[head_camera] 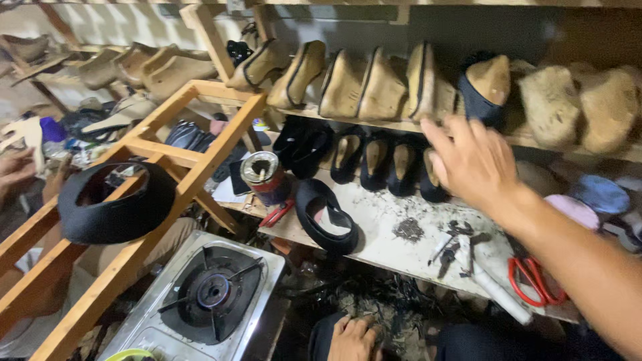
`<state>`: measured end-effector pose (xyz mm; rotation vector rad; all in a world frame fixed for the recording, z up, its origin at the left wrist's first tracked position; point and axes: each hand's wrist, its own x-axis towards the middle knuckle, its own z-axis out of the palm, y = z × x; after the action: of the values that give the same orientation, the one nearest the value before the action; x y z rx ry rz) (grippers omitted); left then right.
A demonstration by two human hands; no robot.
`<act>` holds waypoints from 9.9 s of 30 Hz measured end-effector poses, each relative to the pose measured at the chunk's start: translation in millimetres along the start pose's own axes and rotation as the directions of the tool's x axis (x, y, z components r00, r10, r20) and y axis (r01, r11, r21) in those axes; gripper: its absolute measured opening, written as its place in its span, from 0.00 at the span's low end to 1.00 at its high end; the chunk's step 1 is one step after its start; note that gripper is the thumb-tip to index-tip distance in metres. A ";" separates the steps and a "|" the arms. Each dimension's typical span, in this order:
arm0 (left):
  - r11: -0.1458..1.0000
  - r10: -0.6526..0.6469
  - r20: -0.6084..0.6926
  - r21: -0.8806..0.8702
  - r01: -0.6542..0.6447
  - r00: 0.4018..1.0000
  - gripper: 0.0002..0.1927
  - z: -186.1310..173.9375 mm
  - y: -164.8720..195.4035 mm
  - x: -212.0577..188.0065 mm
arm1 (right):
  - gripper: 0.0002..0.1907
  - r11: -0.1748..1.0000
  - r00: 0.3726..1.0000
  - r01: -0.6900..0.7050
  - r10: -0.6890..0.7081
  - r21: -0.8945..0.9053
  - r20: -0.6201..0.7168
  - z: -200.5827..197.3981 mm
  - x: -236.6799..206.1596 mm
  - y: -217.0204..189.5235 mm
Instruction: The person sits on the floor and holds a black fabric shoe upper over a gas stove burner to heat it. They then pull and stretch the heated upper over a wooden shoe last, press it into shape, and trim excess material with scissors before setting the shoe aside.
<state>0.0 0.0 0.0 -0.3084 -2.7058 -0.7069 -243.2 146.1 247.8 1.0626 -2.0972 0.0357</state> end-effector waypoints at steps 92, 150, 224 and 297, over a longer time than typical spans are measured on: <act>0.869 -0.167 0.015 -0.470 0.154 0.986 0.25 -31.3 60.5 -110.1 | 0.54 -0.119 0.531 -0.840 0.012 0.529 0.847 25.3 -321.4 -169.1; 0.484 -0.674 0.103 -0.686 0.543 0.731 0.16 -4.1 10.6 -152.3 | 0.28 0.782 0.977 -0.038 -0.102 0.622 0.188 134.3 -104.1 -177.5; -0.558 -0.675 0.061 -0.694 -0.455 0.736 0.21 -36.8 -58.6 -141.3 | 0.12 0.537 0.982 -0.015 0.166 0.844 -0.088 -23.4 -181.3 -199.4; 0.804 -0.514 -0.299 -0.495 0.330 0.804 0.21 -59.7 -128.2 25.4 | 0.21 0.585 0.789 -0.522 0.056 0.621 0.611 -41.0 -339.8 -117.6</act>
<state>-44.9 -136.5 2.7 0.3620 -2.1890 -1.3260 -14.8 313.3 22.2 1.2543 -2.8757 1.0276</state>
